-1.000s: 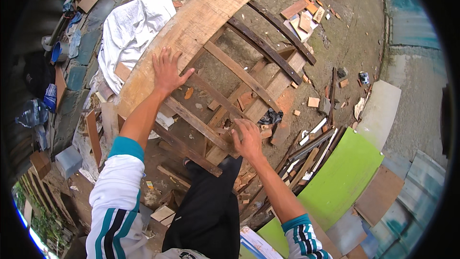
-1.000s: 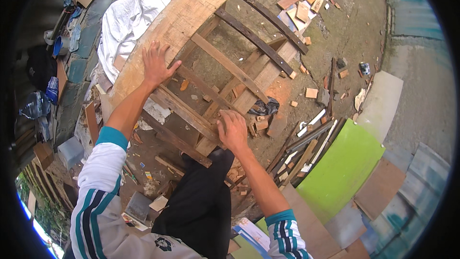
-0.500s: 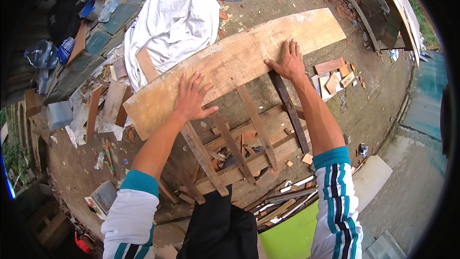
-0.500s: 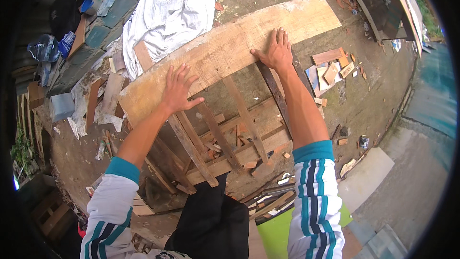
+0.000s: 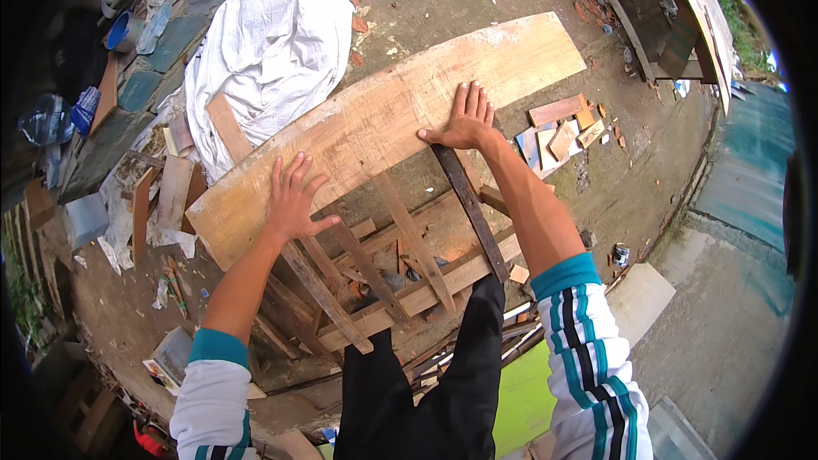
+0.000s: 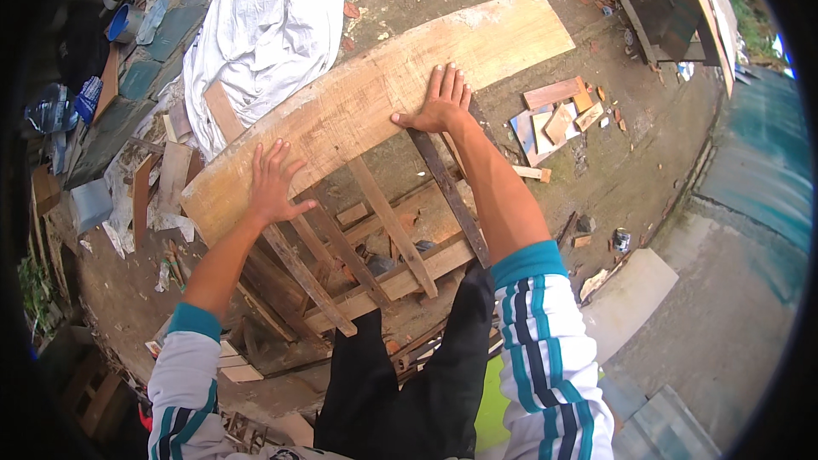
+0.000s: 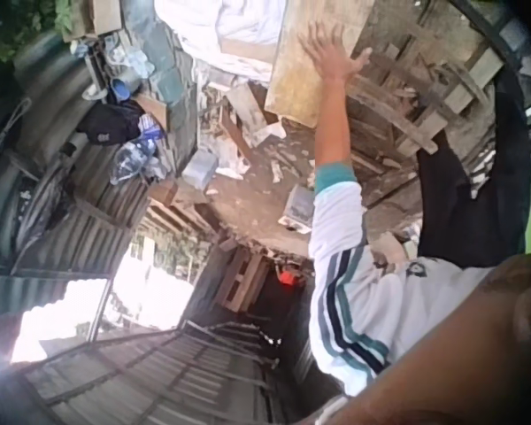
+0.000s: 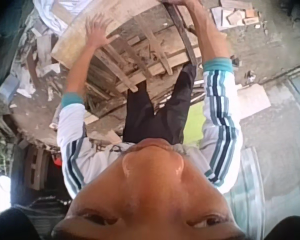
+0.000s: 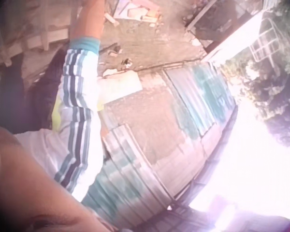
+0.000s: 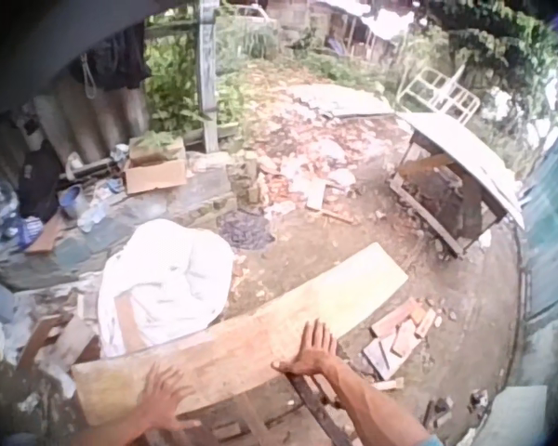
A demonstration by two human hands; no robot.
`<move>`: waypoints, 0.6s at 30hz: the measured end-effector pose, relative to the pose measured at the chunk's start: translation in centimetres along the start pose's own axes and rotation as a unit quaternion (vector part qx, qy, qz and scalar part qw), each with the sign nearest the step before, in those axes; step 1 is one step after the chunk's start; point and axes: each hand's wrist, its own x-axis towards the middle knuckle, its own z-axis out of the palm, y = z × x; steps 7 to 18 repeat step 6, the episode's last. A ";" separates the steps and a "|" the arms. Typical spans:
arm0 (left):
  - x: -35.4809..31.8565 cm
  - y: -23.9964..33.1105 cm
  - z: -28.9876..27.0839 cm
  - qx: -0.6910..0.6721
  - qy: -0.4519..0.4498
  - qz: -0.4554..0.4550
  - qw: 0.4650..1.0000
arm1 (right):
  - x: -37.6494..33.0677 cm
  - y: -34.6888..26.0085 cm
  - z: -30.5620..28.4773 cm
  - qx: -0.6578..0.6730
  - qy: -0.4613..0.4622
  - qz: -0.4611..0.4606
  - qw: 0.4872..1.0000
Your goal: The person sands a wooden frame using a hand file, repeatedly moving the tool back and forth along the wood surface. They then pick up a large wooden plank and place it on the frame, adjusting its position with both hands.
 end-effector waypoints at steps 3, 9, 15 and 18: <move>0.2 -0.2 0.1 0.020 -0.004 0.001 1.000 | -0.1 -0.2 -0.5 0.004 -0.009 -0.009 1.000; -0.2 -0.8 1.0 0.053 -0.001 0.003 0.999 | -0.8 -0.6 -0.7 0.012 -0.005 -0.016 1.000; -0.2 -0.8 1.0 0.053 -0.001 0.003 0.999 | -0.8 -0.6 -0.7 0.012 -0.005 -0.016 1.000; -0.2 -0.8 1.0 0.053 -0.001 0.003 0.999 | -0.8 -0.6 -0.7 0.012 -0.005 -0.016 1.000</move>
